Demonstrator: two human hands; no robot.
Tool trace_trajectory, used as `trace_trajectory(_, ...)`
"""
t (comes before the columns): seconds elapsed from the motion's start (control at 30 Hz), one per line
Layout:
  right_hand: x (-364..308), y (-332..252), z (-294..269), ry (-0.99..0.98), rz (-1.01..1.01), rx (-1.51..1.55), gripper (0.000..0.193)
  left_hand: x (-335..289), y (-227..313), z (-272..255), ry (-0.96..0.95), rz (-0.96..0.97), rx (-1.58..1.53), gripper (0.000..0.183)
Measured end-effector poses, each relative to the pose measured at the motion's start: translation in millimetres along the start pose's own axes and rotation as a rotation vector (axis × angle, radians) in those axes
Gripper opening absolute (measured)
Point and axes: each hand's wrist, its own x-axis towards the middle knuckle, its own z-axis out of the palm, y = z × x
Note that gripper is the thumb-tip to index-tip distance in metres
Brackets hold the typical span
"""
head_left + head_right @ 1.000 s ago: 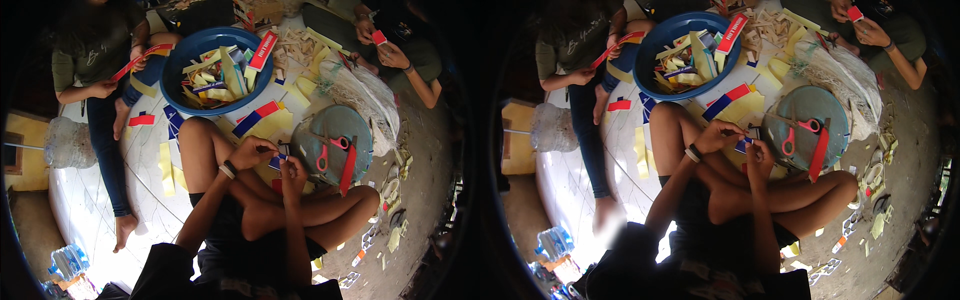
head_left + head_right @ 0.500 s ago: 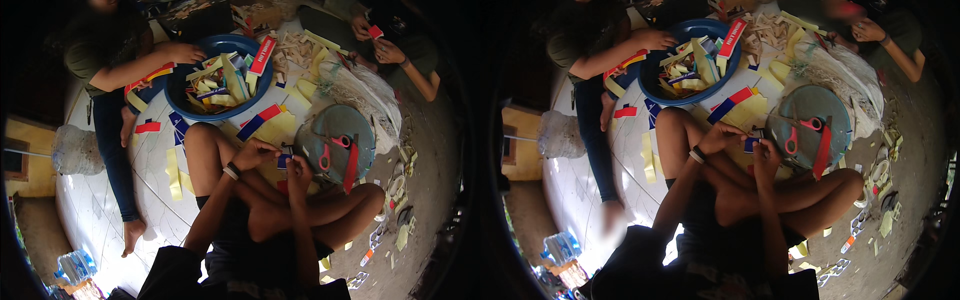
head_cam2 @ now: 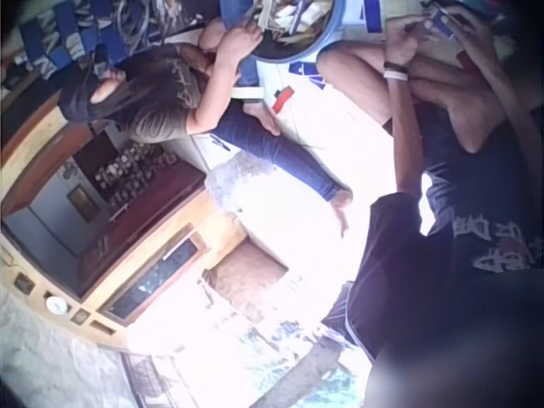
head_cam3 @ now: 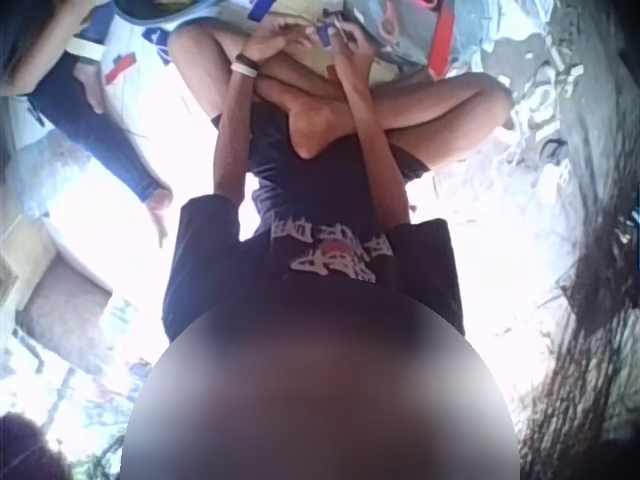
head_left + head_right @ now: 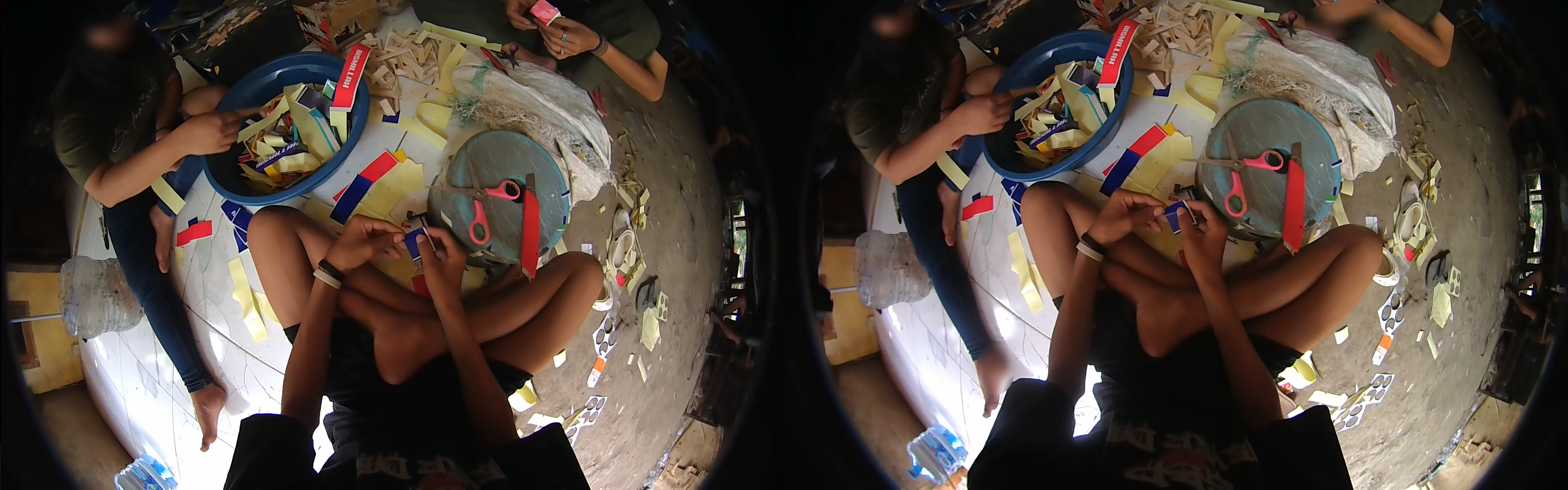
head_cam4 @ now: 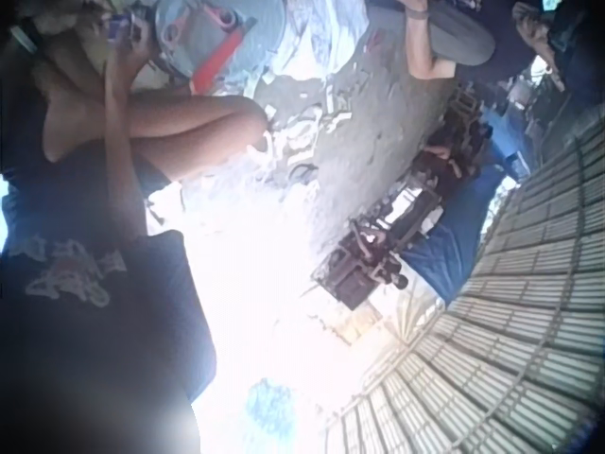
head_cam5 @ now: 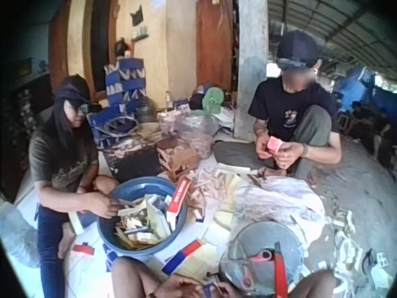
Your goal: The person sits cross-legged on the floor and uses scissors to cut small rectangular pieces from a blue paper strip. They repeatedly pick up a strip, cut a piece, and place the cut piece into a blue basin. Other people nearby perform similar cutting actions.
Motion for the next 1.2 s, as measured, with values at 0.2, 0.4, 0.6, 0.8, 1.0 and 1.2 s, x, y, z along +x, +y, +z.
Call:
trace_trajectory(0.2,-2.4,-7.4,1.0,-0.006,0.053,0.015,0.014,-2.0,3.6,3.1,0.034,0.026,0.064,0.016)
trace_trajectory(0.4,-1.8,-6.9,3.3,-0.032,0.026,-0.014,0.015,-5.9,1.1,8.5,0.104,0.073,0.141,0.015)
trace_trajectory(0.6,0.8,0.0,2.8,-0.001,0.043,0.062,0.016,-6.7,5.5,11.6,0.139,0.083,0.085,0.02)
trace_trajectory(0.8,1.5,1.6,-1.2,-0.015,0.056,0.078,0.016,-5.0,11.5,11.8,0.172,0.099,0.142,0.019)
trace_trajectory(1.0,1.7,3.7,0.7,0.006,0.041,0.083,0.017,-4.4,6.4,13.4,0.196,0.072,0.142,0.016)
trace_trajectory(1.2,3.0,4.2,0.5,-0.003,0.04,0.077,0.017,-3.0,3.1,12.7,0.201,0.08,0.135,0.015)
